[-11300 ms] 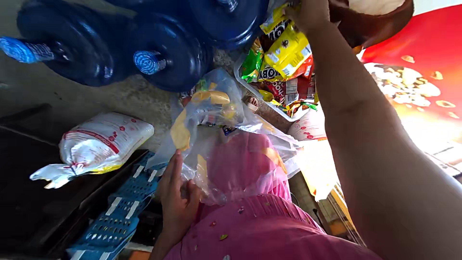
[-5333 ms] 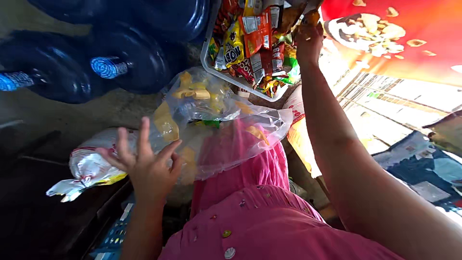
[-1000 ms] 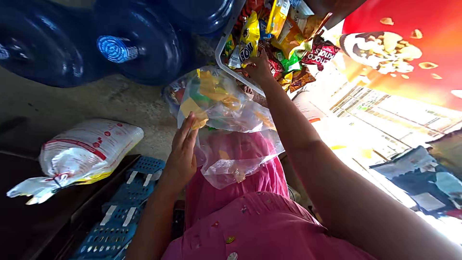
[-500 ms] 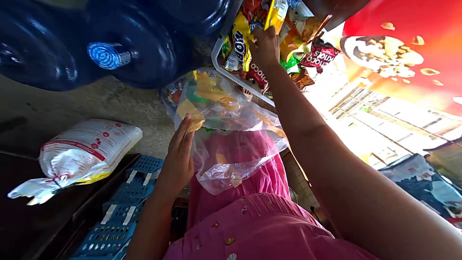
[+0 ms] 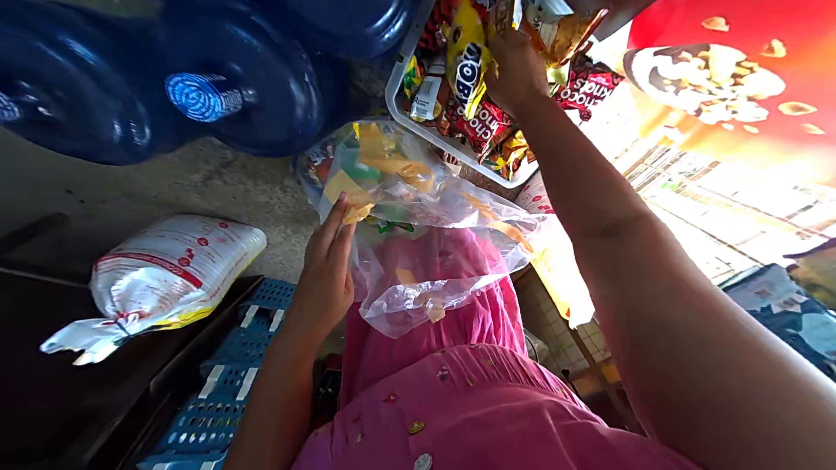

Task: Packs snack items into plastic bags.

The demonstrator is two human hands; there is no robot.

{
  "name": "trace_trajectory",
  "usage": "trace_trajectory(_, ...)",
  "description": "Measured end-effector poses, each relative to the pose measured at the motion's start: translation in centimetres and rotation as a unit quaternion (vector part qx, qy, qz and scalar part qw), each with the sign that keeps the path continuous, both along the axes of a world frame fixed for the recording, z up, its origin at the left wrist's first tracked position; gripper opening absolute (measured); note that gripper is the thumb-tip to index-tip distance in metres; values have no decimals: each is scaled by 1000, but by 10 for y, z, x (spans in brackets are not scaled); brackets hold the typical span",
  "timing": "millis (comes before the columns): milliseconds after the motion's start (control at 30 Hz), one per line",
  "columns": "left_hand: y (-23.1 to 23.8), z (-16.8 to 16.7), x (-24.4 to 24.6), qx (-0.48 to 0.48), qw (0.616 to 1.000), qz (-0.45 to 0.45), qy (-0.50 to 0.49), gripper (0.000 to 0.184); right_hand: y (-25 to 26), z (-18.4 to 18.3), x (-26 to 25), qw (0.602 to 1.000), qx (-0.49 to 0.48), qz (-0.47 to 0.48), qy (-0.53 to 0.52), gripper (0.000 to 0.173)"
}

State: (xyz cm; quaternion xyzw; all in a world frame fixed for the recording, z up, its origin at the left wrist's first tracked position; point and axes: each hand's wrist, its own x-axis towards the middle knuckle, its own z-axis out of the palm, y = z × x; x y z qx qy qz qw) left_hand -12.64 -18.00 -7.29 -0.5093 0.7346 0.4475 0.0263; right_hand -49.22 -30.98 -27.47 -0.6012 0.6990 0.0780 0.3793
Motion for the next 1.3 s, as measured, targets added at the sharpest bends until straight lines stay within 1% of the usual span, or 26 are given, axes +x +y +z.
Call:
trace_trajectory(33, -1, 0, 0, 5, 1000, 1, -4, 66, 14, 13, -1, 998, -55, 2, -21, 37)
trace_trajectory(67, -2, 0, 0, 9, 1000, 2, -7, 68, 34, 29, -1, 989, -142, -2, -52, 32)
trace_trajectory(133, -7, -2, -1, 16, 1000, 4, -8, 77, 84, 72, 5, 942, -320, -10, -105, 26)
trace_trajectory(200, -15, -5, -3, 21, 1000, 6, 7, 84, 144, 125, 19, 890, -433, 22, -142, 23)
trace_trajectory(267, -22, -8, -7, 28, 999, 13, 25, 87, 203, 161, 44, 856, -473, 86, -192, 22)
trace_trajectory(333, -25, -8, -11, 32, 998, 14, 43, 90, 241, 169, 77, 843, -444, 131, -274, 27)
trace_trajectory(400, -24, -4, -15, 37, 998, 4, 42, 94, 261, 151, 105, 861, -355, 148, -333, 26)
trace_trajectory(467, -19, 0, -16, 40, 998, -3, 42, 95, 263, 124, 125, 892, -214, 131, -376, 19)
trace_trajectory(500, -15, 1, -14, 39, 998, -6, 43, 94, 256, 116, 132, 909, -123, 112, -382, 24)
trace_trajectory(533, -10, 2, -13, 40, 998, -4, 46, 93, 244, 112, 136, 918, -51, 87, -384, 34)
trace_trajectory(567, -7, 3, -10, 41, 998, -2, 48, 92, 233, 110, 136, 922, -50, 61, -378, 40)
trace_trajectory(600, -4, 3, -6, 42, 998, -1, 49, 92, 222, 111, 132, 924, -107, 31, -366, 36)
trace_trajectory(667, 3, 1, 1, 35, 998, -2, 52, 88, 196, 114, 108, 907, -268, -47, -321, 22)
trace_trajectory(700, 8, 0, 3, 34, 998, 0, 55, 86, 179, 113, 90, 899, -329, -83, -278, 17)
trace_trajectory(733, 12, -1, 3, 34, 998, 4, 55, 85, 159, 109, 68, 899, -361, -114, -219, 17)
trace_trajectory(767, 15, -3, 2, 35, 998, 11, 54, 85, 139, 97, 44, 908, -363, -144, -147, 19)
trace_trajectory(800, 18, -4, 0, 37, 998, 17, 51, 85, 121, 78, 20, 921, -334, -182, -86, 23)
trace_trajectory(867, 21, -4, -2, 40, 998, 21, 39, 85, 93, 29, -25, 936, -211, -281, -14, 33)
trace_trajectory(933, 22, -5, -5, 41, 999, 23, 28, 84, 75, -18, -62, 929, -110, -354, 5, 54)
trace_trajectory(967, 22, -5, -5, 41, 999, 25, 23, 83, 70, -38, -76, 925, -89, -370, 2, 62)
trace_trajectory(1067, 19, -7, -6, 41, 999, 27, 9, 85, 59, -76, -96, 920, -120, -373, -30, 70)
trace_trajectory(1100, 18, -6, -6, 43, 999, 27, 8, 85, 59, -83, -96, 911, -139, -386, -52, 71)
trace_trajectory(1167, 16, -6, -8, 45, 999, 27, 0, 87, 56, -84, -87, 893, -134, -424, -72, 79)
trace_trajectory(1200, 14, -5, -9, 42, 999, 27, -2, 86, 55, -81, -82, 888, -122, -438, -73, 78)
trace_trajectory(1233, 13, -4, -10, 41, 999, 24, -3, 86, 56, -77, -76, 887, -110, -443, -70, 68)
trace_trajectory(1300, 10, -3, -11, 42, 999, 15, -8, 85, 59, -70, -70, 891, -96, -441, -54, 41)
